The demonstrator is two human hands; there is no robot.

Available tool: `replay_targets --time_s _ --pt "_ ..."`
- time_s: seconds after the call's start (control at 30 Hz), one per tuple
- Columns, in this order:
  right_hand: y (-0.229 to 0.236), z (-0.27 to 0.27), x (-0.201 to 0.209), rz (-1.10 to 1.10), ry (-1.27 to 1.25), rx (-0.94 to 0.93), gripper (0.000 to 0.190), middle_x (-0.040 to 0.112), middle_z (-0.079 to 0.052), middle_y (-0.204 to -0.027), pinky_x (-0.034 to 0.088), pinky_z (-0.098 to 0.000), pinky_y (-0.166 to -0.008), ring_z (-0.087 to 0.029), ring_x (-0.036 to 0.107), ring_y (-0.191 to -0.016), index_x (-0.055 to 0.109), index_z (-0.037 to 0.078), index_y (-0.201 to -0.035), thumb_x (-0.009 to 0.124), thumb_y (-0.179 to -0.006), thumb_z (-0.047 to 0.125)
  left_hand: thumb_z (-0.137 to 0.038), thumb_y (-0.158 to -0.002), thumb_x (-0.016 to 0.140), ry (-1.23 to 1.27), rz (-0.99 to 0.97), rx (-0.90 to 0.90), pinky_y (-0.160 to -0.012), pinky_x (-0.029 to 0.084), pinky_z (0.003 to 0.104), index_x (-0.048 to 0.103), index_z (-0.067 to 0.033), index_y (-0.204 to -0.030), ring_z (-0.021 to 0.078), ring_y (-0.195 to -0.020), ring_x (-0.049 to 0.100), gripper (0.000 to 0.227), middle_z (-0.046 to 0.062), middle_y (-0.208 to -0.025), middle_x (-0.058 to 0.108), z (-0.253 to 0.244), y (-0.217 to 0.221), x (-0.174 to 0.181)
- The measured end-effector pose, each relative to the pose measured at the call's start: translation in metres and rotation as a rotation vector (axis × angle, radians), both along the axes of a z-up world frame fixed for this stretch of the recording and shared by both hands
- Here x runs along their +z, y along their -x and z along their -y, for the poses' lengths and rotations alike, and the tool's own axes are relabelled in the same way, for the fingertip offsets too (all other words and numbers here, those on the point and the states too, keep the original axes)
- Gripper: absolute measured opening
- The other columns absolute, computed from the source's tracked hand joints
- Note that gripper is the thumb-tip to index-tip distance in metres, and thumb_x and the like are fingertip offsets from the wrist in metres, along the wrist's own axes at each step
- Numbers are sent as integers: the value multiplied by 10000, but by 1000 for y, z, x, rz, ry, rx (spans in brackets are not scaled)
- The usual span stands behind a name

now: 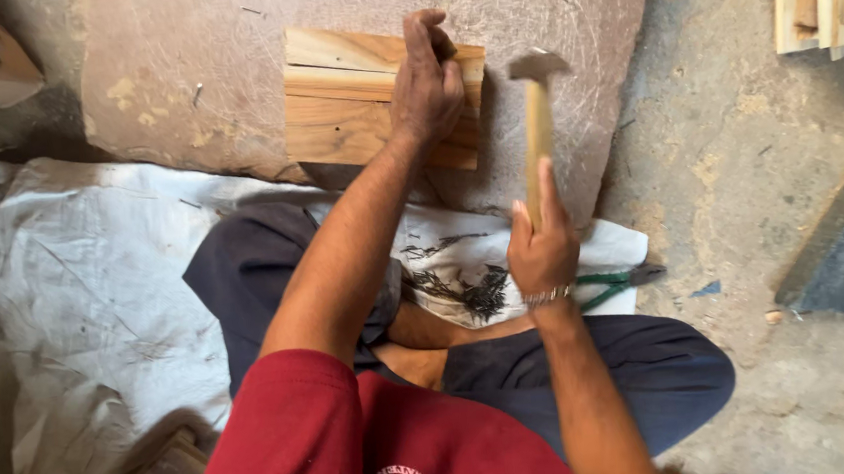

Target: The person sits on the floor and uses a hammer to drive nails into a small wooden board. They repeatedly pick up nails, position them on the board, and strike them with the hammer, occasionally adjusting the board's position.

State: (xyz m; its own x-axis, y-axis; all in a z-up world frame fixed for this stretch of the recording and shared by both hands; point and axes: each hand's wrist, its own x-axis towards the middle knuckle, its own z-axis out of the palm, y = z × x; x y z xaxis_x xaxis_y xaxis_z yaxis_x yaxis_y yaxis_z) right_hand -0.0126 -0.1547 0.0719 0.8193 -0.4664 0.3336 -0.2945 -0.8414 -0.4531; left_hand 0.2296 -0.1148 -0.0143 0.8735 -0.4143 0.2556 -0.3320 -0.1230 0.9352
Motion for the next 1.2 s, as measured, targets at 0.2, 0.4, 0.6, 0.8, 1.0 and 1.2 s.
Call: replay_targets --time_s 0.2,0.4,0.6,0.8,1.0,1.2 --pt "35 -5 -2 83 -1088 -297 739 594 -56 -915 468 -241 -411 -101 528 -542 266 152 -1645 613 -994 100 55 -928 504 -14 -34 -59 -827 558 404 364 -80 -1373 240 -858 656 485 102 -940 587 -2 -1 -5" --pt "32 15 -18 202 -1525 -322 728 588 -14 -733 472 -236 -388 -76 528 -505 212 199 -1651 572 -1018 175 5 -956 630 118 52 -62 -717 512 353 434 -51 -1240 215 -801 550 349 111 -950 530 -12 29 11" --pt "31 26 -35 187 -1460 -361 723 655 -61 -796 501 -257 -411 -104 584 -525 238 195 -1646 591 -1015 175 -123 -832 697 -467 -223 -627 -705 548 432 668 -99 -951 317 -804 693 125 101 -855 696 -92 198 17" --pt "37 28 -52 251 -1485 -308 726 645 -67 -797 485 -262 -394 -109 570 -503 245 191 -1639 606 -1009 168 -251 -762 743 -840 125 -749 -776 559 485 631 -67 -980 376 -994 659 305 165 -1053 637 -110 260 -8" --pt "37 29 -51 255 -1498 -313 724 641 -66 -801 480 -260 -394 -103 567 -503 242 201 -1641 605 -1016 172 -255 -782 756 -865 32 -725 -768 547 472 669 -103 -897 353 -945 660 210 130 -990 642 -110 256 4" --pt "39 27 -44 244 -1492 -311 724 655 -63 -809 485 -255 -402 -98 581 -512 234 202 -1642 609 -1023 183 -228 -869 739 -713 -130 -656 -771 546 452 675 -90 -951 346 -909 680 172 120 -962 691 -117 255 8"
